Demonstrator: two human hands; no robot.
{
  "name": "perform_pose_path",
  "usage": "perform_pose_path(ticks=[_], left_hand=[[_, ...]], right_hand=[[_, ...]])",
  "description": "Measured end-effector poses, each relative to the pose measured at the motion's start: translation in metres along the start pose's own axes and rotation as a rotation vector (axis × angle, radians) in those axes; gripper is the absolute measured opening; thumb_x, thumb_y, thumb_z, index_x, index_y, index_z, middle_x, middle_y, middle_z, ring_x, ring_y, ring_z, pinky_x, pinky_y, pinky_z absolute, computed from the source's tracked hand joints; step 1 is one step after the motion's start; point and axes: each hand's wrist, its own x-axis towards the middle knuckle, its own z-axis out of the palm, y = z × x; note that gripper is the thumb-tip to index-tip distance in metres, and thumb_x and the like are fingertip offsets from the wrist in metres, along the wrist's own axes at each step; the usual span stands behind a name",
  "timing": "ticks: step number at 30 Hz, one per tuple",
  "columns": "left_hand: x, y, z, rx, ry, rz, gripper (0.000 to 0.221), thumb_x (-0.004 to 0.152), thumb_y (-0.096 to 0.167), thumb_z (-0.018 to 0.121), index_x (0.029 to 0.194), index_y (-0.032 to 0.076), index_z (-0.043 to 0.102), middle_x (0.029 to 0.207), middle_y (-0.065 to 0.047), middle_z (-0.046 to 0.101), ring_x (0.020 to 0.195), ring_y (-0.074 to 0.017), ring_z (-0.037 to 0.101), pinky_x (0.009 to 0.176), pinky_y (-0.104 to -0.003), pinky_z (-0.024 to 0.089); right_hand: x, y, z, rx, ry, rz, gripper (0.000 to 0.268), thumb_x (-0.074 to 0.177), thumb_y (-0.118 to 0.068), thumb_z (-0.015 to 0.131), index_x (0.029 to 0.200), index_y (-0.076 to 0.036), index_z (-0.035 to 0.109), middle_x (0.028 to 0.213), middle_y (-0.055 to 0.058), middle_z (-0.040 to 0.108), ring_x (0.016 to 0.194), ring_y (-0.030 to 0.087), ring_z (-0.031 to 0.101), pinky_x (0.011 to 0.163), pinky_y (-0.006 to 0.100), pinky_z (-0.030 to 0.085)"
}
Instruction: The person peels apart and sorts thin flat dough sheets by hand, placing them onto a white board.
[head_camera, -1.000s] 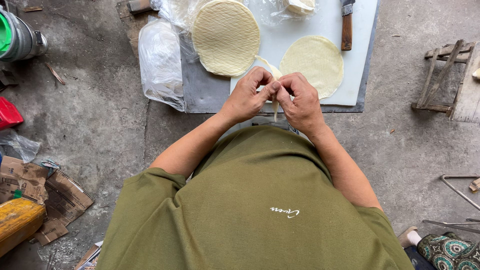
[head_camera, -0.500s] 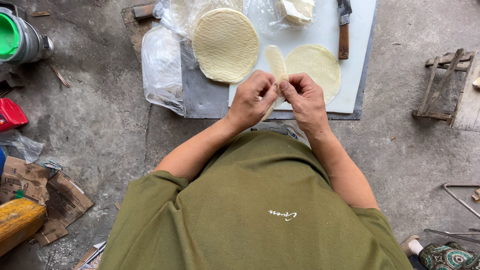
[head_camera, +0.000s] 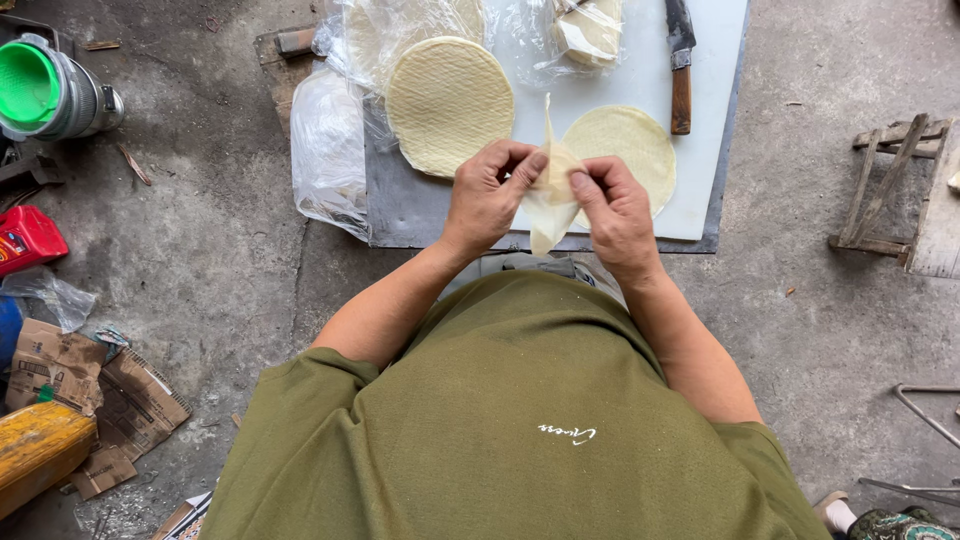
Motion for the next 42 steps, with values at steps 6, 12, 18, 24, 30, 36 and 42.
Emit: perform_pose_path(ticks=[6,12,18,24,30,36,42], left_hand=[[0.0,0.005,0.009,0.188,0.012,0.307,0.019,0.103,0.02,0.067,0.114,0.005,0.07,0.092,-0.006,0.066,0.079,-0.0138,0.066,0.068,-0.029,0.057],[-0.007,0.013,0.01,0.148,0.046,0.273,0.012,0.104,0.014,0.068,0.11,0.004,0.069,0.092,-0.004,0.065,0.078,-0.0146,0.065,0.068,-0.031,0.055],[-0.009,0.017,0.004,0.001,0.033,0.331,0.03,0.104,0.022,0.067,0.122,0.0,0.056,0.105,-0.005,0.061,0.095,-0.0149,0.066,0.077,-0.03,0.061],[-0.004,0.016,0.006,0.075,0.125,0.227,0.023,0.105,0.028,0.065,0.104,0.006,0.071,0.095,-0.002,0.066,0.081,-0.0111,0.065,0.067,-0.028,0.056],[-0.002,0.009,0.008,0.118,0.135,0.233,0.018,0.105,0.024,0.066,0.101,0.007,0.068,0.09,-0.002,0.065,0.078,-0.0116,0.062,0.065,-0.027,0.054],[-0.009,0.011,0.02,0.037,0.168,0.22,0.017,0.11,0.023,0.061,0.106,0.007,0.066,0.088,-0.002,0.063,0.077,-0.0111,0.059,0.067,-0.027,0.051],[0.004,0.022,0.003,-0.192,-0.002,0.185,0.031,0.106,0.027,0.062,0.124,0.003,0.055,0.104,-0.003,0.063,0.093,-0.0095,0.063,0.079,-0.026,0.056]], right_hand=[[0.006,-0.004,0.002,0.012,-0.063,-0.015,0.033,0.105,-0.016,0.06,0.133,-0.002,0.051,0.111,0.001,0.061,0.098,0.007,0.061,0.091,0.024,0.057],[0.013,0.001,0.005,0.093,0.11,0.033,0.021,0.111,-0.017,0.063,0.12,0.002,0.063,0.105,0.003,0.068,0.094,0.007,0.062,0.087,0.023,0.054],[0.005,0.0,0.007,-0.094,-0.003,-0.081,0.012,0.113,-0.014,0.06,0.116,-0.002,0.06,0.104,0.001,0.065,0.094,0.007,0.059,0.086,0.022,0.053],[0.003,-0.011,0.008,-0.297,0.007,-0.088,0.014,0.11,-0.015,0.06,0.117,-0.003,0.06,0.1,0.003,0.067,0.092,0.008,0.063,0.083,0.023,0.055],[0.008,-0.016,-0.004,0.006,-0.015,0.011,0.022,0.11,-0.017,0.059,0.124,0.0,0.056,0.11,0.003,0.066,0.101,0.008,0.062,0.094,0.023,0.055],[0.016,-0.012,0.005,-0.02,0.181,-0.049,0.021,0.114,-0.021,0.06,0.115,0.0,0.064,0.099,0.002,0.065,0.088,0.006,0.057,0.079,0.022,0.052],[0.014,-0.021,-0.001,-0.202,0.076,-0.173,0.017,0.113,-0.02,0.059,0.114,-0.003,0.062,0.094,-0.001,0.061,0.085,0.006,0.054,0.074,0.02,0.049]])
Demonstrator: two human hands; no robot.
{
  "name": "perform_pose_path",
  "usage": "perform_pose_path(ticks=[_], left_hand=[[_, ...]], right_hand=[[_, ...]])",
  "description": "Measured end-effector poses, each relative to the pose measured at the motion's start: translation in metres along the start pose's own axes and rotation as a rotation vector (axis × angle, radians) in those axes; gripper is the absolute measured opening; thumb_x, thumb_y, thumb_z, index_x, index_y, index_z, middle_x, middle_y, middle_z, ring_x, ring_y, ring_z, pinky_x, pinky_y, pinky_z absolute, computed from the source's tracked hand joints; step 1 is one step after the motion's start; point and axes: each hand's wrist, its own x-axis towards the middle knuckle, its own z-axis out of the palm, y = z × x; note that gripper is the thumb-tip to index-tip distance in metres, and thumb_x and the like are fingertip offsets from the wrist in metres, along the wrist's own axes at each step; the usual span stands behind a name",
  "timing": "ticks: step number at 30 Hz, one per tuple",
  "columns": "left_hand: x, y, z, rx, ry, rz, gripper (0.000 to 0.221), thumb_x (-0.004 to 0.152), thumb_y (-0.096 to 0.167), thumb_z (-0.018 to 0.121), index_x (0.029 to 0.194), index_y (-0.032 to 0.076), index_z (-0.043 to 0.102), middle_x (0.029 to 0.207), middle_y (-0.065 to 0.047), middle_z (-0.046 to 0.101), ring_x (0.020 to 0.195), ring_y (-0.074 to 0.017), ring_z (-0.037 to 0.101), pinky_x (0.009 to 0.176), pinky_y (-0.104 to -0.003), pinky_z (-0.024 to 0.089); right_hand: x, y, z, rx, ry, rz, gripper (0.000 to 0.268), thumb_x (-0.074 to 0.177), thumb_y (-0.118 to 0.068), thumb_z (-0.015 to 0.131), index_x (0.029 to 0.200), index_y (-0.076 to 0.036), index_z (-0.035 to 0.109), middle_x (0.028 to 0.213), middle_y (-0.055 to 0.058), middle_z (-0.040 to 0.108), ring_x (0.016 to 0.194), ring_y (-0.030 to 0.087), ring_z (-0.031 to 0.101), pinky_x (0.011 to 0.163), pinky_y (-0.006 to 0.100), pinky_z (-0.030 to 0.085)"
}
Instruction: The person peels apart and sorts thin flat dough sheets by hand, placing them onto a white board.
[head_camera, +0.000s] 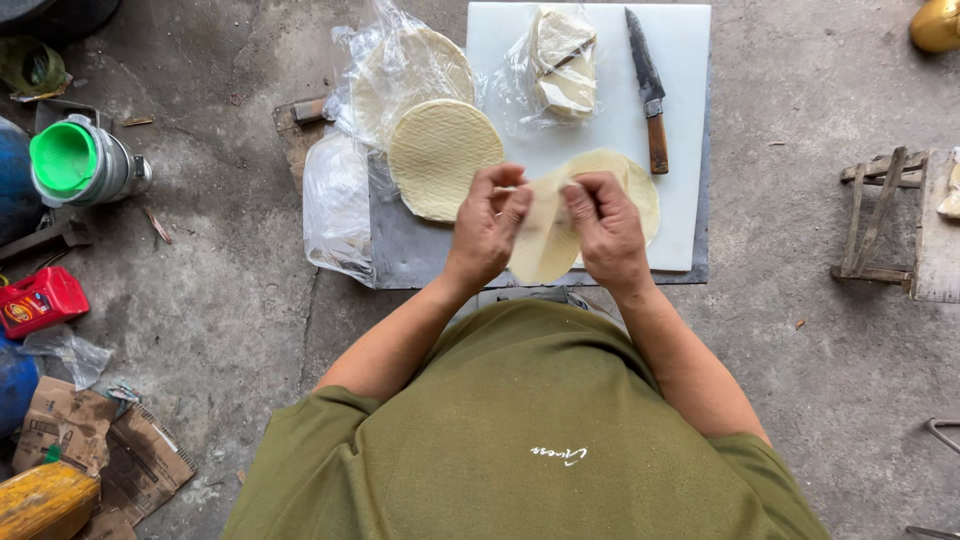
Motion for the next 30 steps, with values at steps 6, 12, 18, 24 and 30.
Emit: perform_pose_path(ticks=[6,12,18,24,30], left_hand=[[0.009,0.0,0.006,0.148,-0.009,-0.007,0.027,0.107,0.028,0.065,0.116,0.003,0.067,0.092,-0.002,0.066,0.083,-0.0065,0.058,0.07,-0.025,0.05],[0.009,-0.006,0.005,0.006,0.119,0.028,0.021,0.115,0.024,0.058,0.109,0.005,0.063,0.085,0.004,0.058,0.076,-0.0061,0.049,0.065,-0.024,0.044],[-0.003,-0.01,0.01,-0.009,0.007,0.074,0.019,0.117,0.024,0.051,0.113,0.007,0.059,0.09,0.001,0.055,0.082,-0.0056,0.05,0.072,-0.021,0.044],[0.003,-0.013,-0.004,-0.223,0.045,-0.129,0.023,0.109,0.031,0.053,0.114,0.008,0.054,0.091,0.005,0.058,0.077,-0.004,0.056,0.065,-0.02,0.05],[0.012,-0.026,0.017,-0.521,-0.167,-0.381,0.033,0.104,0.028,0.067,0.122,0.001,0.063,0.096,-0.003,0.069,0.079,-0.0071,0.062,0.068,-0.023,0.054]], right_hand=[[0.001,0.001,0.003,-0.009,-0.036,-0.048,0.018,0.113,-0.021,0.055,0.116,-0.004,0.06,0.095,-0.002,0.061,0.086,0.006,0.055,0.074,0.02,0.049],[0.003,-0.011,-0.012,0.285,0.038,0.168,0.026,0.113,-0.028,0.057,0.123,-0.004,0.061,0.098,-0.002,0.059,0.082,0.003,0.047,0.071,0.018,0.042],[0.013,-0.01,0.002,0.323,0.037,0.167,0.029,0.106,-0.029,0.064,0.112,-0.001,0.062,0.089,-0.001,0.065,0.075,0.005,0.059,0.065,0.021,0.051],[0.004,-0.004,-0.005,0.265,0.126,0.002,0.023,0.113,-0.029,0.062,0.114,-0.005,0.059,0.094,-0.005,0.062,0.082,0.001,0.053,0.074,0.018,0.048],[0.009,-0.008,-0.003,0.659,0.001,0.184,0.019,0.111,-0.027,0.063,0.112,-0.007,0.061,0.102,-0.001,0.066,0.09,0.005,0.061,0.08,0.021,0.052]])
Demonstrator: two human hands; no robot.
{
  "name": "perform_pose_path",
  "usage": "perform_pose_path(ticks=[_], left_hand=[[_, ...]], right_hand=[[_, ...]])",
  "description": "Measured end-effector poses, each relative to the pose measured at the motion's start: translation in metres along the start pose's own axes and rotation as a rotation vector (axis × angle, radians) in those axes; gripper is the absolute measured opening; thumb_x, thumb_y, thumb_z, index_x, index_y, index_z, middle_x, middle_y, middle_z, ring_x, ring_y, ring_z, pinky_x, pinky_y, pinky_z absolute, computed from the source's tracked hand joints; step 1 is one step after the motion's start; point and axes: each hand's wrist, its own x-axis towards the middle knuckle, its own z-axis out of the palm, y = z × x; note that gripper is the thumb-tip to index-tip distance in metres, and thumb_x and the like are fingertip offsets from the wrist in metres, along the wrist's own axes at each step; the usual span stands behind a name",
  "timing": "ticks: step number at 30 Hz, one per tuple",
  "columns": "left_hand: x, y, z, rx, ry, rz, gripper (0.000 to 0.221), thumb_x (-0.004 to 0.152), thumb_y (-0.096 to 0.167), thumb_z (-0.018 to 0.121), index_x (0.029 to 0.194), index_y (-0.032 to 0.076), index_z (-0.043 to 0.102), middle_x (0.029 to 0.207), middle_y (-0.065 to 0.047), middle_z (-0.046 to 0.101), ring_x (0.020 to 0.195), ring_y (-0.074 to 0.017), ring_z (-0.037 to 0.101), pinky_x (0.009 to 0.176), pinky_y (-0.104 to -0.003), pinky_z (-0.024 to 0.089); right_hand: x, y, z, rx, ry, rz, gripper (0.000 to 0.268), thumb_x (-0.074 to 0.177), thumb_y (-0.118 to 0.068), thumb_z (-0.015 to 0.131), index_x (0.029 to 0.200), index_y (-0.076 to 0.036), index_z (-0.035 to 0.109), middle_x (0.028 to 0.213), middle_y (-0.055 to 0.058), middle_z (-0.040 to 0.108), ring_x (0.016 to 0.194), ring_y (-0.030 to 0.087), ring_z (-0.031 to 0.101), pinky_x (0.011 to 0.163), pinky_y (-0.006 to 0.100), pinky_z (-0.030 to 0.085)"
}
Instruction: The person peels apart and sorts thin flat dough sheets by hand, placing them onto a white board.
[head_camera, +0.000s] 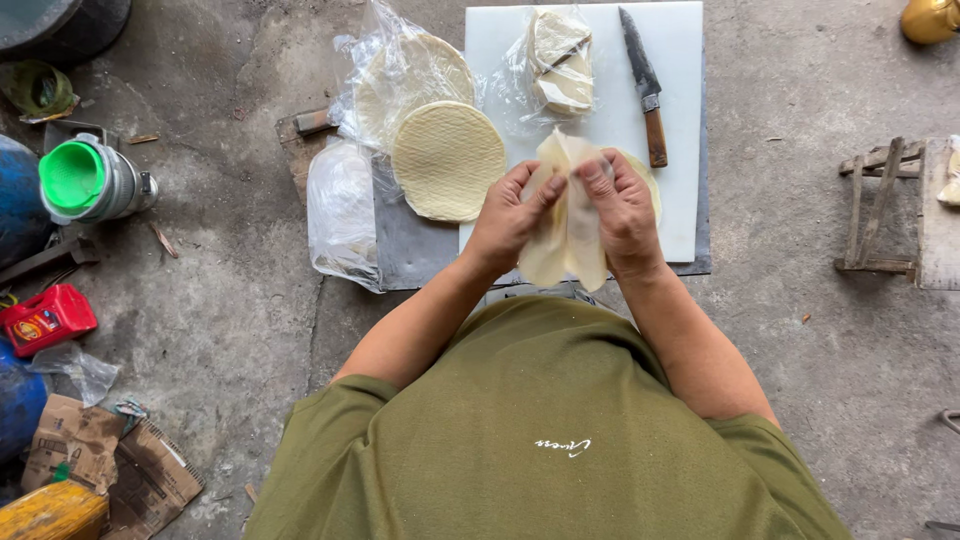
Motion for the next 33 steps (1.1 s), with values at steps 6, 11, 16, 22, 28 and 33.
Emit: perform_pose_path(ticks=[6,11,16,22,28,33], left_hand=[[0.001,-0.005,-0.023,-0.392,0.076,-0.168,0.026,0.1,0.025,0.069,0.109,0.001,0.071,0.098,-0.011,0.075,0.085,-0.0169,0.074,0.077,-0.033,0.065],[-0.002,0.0,-0.051,-0.458,0.209,-0.277,0.024,0.099,0.023,0.07,0.109,0.001,0.07,0.098,-0.015,0.075,0.084,-0.0222,0.075,0.076,-0.037,0.066],[-0.003,0.014,-0.082,-0.528,0.322,-0.358,0.025,0.096,0.022,0.073,0.111,0.003,0.067,0.101,-0.016,0.073,0.086,-0.0275,0.076,0.076,-0.044,0.066],[-0.019,0.039,-0.109,-0.446,0.458,-0.284,0.036,0.095,0.021,0.074,0.123,0.0,0.066,0.111,-0.018,0.073,0.097,-0.029,0.076,0.084,-0.046,0.066],[-0.045,0.065,-0.145,-0.445,0.398,-0.054,0.03,0.106,0.016,0.064,0.129,-0.004,0.063,0.123,-0.017,0.071,0.111,-0.0269,0.072,0.097,-0.037,0.063],[-0.053,0.056,-0.156,-0.386,0.392,-0.007,0.031,0.108,0.017,0.061,0.131,-0.004,0.063,0.124,-0.016,0.071,0.111,-0.0252,0.072,0.098,-0.038,0.062]], right_hand=[[-0.015,-0.012,-0.023,0.233,0.195,0.076,0.022,0.108,-0.028,0.065,0.113,-0.006,0.066,0.109,0.008,0.072,0.096,0.016,0.07,0.087,0.03,0.06],[-0.017,0.006,-0.056,0.548,0.241,0.172,0.031,0.105,-0.026,0.062,0.122,0.0,0.066,0.115,0.014,0.072,0.104,0.023,0.073,0.092,0.037,0.062],[-0.029,0.028,-0.089,0.725,0.288,0.152,0.034,0.109,-0.025,0.06,0.124,0.005,0.064,0.116,0.022,0.073,0.105,0.031,0.073,0.087,0.044,0.063],[-0.052,0.02,-0.108,0.605,0.512,0.088,0.036,0.109,-0.025,0.058,0.128,0.004,0.061,0.118,0.021,0.072,0.103,0.032,0.075,0.089,0.046,0.066],[-0.054,0.006,-0.125,-0.166,0.758,-0.037,0.017,0.105,-0.025,0.066,0.107,-0.008,0.063,0.097,0.011,0.068,0.085,0.025,0.068,0.07,0.04,0.057],[0.013,0.091,-0.106,-1.205,0.673,-0.032,0.032,0.11,-0.037,0.061,0.105,-0.006,0.067,0.081,0.011,0.069,0.072,0.024,0.069,0.068,0.042,0.055]])
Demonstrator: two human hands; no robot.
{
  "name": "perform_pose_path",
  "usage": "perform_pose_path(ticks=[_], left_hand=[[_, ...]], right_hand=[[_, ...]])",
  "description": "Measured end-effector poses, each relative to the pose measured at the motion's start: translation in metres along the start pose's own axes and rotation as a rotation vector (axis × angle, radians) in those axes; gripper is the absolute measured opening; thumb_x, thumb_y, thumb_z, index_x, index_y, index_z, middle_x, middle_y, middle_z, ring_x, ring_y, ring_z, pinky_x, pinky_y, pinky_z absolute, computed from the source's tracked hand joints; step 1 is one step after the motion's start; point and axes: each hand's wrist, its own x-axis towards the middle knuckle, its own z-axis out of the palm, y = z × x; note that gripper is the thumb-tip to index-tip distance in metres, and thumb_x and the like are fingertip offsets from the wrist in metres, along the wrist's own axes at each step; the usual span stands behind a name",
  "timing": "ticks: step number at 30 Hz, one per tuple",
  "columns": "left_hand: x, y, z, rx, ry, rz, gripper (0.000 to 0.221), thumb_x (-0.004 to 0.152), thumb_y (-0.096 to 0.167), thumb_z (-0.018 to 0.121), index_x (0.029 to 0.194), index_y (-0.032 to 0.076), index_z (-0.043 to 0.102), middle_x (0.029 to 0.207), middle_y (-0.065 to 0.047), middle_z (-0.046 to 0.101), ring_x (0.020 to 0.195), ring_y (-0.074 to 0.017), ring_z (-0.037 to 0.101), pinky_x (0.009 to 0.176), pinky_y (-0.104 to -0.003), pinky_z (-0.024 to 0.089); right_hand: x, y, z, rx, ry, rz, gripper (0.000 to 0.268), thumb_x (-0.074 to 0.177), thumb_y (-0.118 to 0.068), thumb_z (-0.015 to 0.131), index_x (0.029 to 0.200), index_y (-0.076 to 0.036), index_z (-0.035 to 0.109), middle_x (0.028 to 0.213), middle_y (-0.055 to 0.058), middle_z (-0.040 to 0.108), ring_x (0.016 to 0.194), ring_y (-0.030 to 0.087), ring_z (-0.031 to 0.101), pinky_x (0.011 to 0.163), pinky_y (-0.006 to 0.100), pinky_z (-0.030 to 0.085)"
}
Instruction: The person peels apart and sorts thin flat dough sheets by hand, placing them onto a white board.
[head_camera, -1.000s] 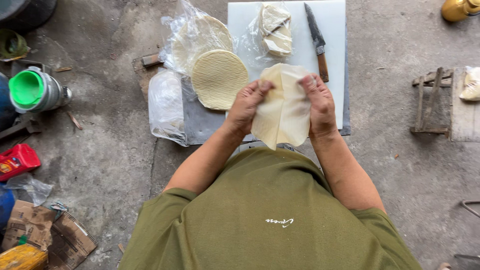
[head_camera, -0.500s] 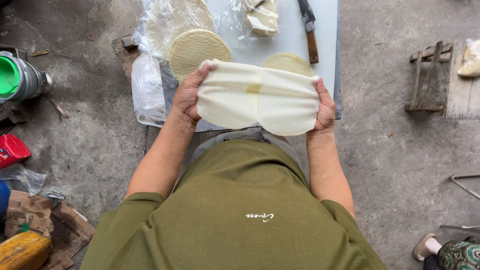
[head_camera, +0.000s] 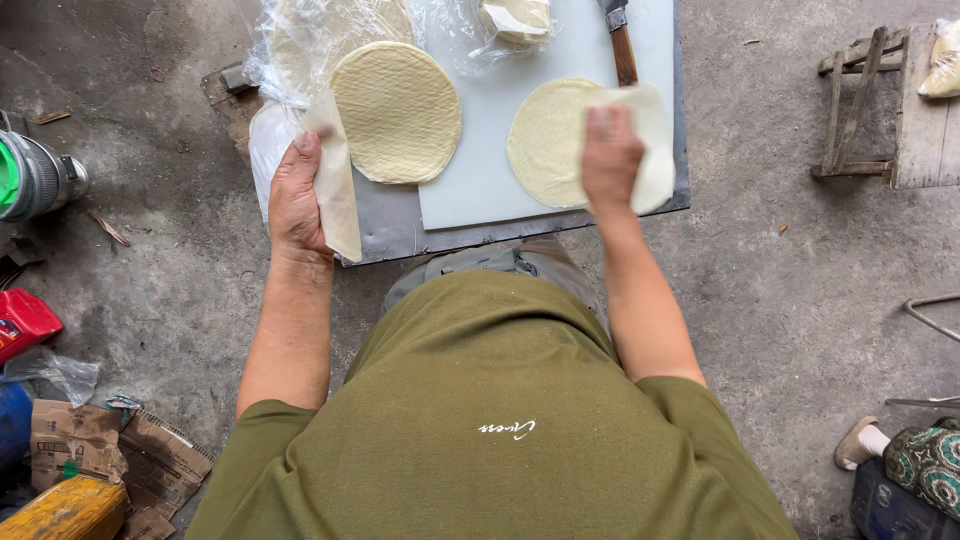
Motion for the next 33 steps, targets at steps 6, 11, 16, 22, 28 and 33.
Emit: perform_pose_path(ticks=[6,11,16,22,28,33], left_hand=[[-0.011,0.0,-0.001,0.085,0.018,0.029,0.034,0.106,0.021,0.063,0.131,-0.002,0.063,0.12,-0.014,0.072,0.105,-0.0249,0.073,0.093,-0.039,0.063],[-0.022,-0.005,-0.006,0.124,0.095,0.021,0.032,0.103,0.021,0.064,0.127,-0.001,0.065,0.115,-0.012,0.075,0.102,-0.0223,0.074,0.088,-0.036,0.064],[-0.022,-0.024,-0.009,0.247,0.098,0.049,0.028,0.108,0.02,0.066,0.128,0.0,0.069,0.11,-0.01,0.074,0.094,-0.0168,0.071,0.078,-0.03,0.06],[-0.018,-0.037,0.003,0.162,0.059,0.003,0.027,0.105,0.02,0.065,0.122,-0.001,0.067,0.111,-0.011,0.075,0.096,-0.0189,0.074,0.084,-0.033,0.064],[-0.025,-0.036,0.008,0.153,0.057,-0.02,0.029,0.104,0.02,0.065,0.124,0.0,0.066,0.112,-0.011,0.074,0.097,-0.0186,0.074,0.085,-0.033,0.064],[-0.023,-0.038,0.0,0.189,0.059,0.0,0.031,0.105,0.021,0.066,0.128,-0.001,0.067,0.112,-0.009,0.074,0.097,-0.0154,0.072,0.084,-0.029,0.061]], right_hand=[[-0.048,0.023,0.047,-0.246,-0.178,-0.489,0.035,0.102,-0.035,0.066,0.119,-0.004,0.068,0.102,0.017,0.069,0.084,0.03,0.071,0.07,0.042,0.059],[-0.027,0.064,0.004,-0.297,0.068,-0.266,0.024,0.11,-0.025,0.06,0.113,-0.003,0.069,0.103,0.016,0.067,0.085,0.026,0.067,0.068,0.035,0.057],[-0.005,0.057,-0.009,-0.329,0.017,-0.411,0.026,0.103,-0.031,0.073,0.106,-0.005,0.071,0.095,0.012,0.066,0.084,0.025,0.065,0.072,0.037,0.056],[-0.038,0.015,0.037,-0.278,-0.171,-0.492,0.034,0.082,-0.038,0.085,0.089,-0.009,0.068,0.09,0.012,0.065,0.083,0.031,0.064,0.071,0.044,0.053],[-0.042,0.013,0.049,-0.43,-0.084,-0.548,0.015,0.086,-0.02,0.077,0.088,-0.01,0.066,0.088,0.011,0.061,0.082,0.03,0.062,0.071,0.044,0.054],[-0.041,0.016,0.056,-0.453,-0.08,-0.61,0.013,0.089,-0.014,0.075,0.088,-0.007,0.064,0.085,0.012,0.06,0.078,0.029,0.062,0.069,0.041,0.053]])
